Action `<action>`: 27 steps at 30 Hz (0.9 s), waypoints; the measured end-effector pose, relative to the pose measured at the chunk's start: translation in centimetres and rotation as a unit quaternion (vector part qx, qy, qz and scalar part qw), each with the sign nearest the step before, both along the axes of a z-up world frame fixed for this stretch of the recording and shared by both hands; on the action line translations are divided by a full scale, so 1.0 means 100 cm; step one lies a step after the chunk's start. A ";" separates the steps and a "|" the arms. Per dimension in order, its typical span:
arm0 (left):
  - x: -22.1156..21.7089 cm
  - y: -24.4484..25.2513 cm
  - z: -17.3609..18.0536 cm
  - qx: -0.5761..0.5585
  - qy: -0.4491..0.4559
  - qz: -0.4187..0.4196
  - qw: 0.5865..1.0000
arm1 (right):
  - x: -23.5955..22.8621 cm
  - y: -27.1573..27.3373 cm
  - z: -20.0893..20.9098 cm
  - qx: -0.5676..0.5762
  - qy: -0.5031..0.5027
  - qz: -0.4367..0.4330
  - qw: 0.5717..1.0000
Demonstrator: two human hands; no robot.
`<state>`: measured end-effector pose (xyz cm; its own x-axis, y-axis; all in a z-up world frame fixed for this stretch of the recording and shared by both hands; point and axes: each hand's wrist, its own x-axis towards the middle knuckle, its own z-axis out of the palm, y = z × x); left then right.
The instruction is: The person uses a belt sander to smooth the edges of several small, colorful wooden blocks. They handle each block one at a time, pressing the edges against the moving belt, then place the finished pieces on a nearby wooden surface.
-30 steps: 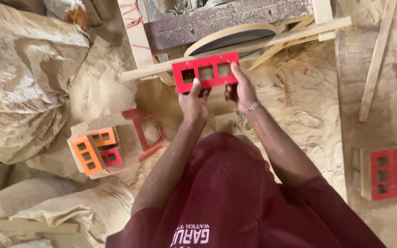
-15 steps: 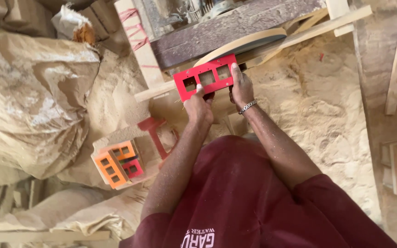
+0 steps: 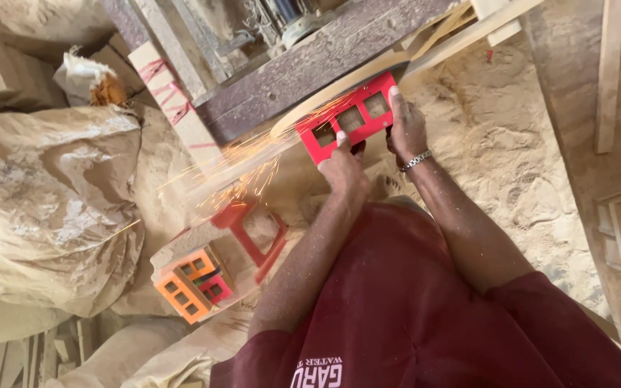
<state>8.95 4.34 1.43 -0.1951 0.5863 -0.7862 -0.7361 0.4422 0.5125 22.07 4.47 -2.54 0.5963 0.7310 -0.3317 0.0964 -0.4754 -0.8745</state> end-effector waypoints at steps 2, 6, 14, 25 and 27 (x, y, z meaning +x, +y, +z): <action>0.018 0.004 -0.003 -0.017 0.001 -0.009 1.000 | 0.014 0.004 0.004 -0.004 0.012 -0.012 1.000; 0.041 0.004 -0.001 -0.044 -0.007 -0.014 0.999 | 0.034 0.003 0.009 0.032 0.084 -0.047 0.995; 0.080 0.017 0.038 -0.032 0.014 -0.002 0.999 | 0.070 0.011 0.026 -0.071 0.095 -0.072 0.990; 0.128 0.018 0.011 -0.033 0.000 -0.056 0.998 | 0.110 0.011 0.062 -0.046 0.120 -0.025 0.991; 0.128 0.003 0.015 0.059 -0.101 -0.005 0.993 | 0.117 -0.007 0.076 0.022 0.162 0.039 0.986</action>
<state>21.71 4.62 2.94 -0.0339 0.6783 -0.7340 -0.8251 0.3954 0.4036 33.75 3.78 5.09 0.4048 0.7887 -0.4627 -0.1572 -0.4384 -0.8849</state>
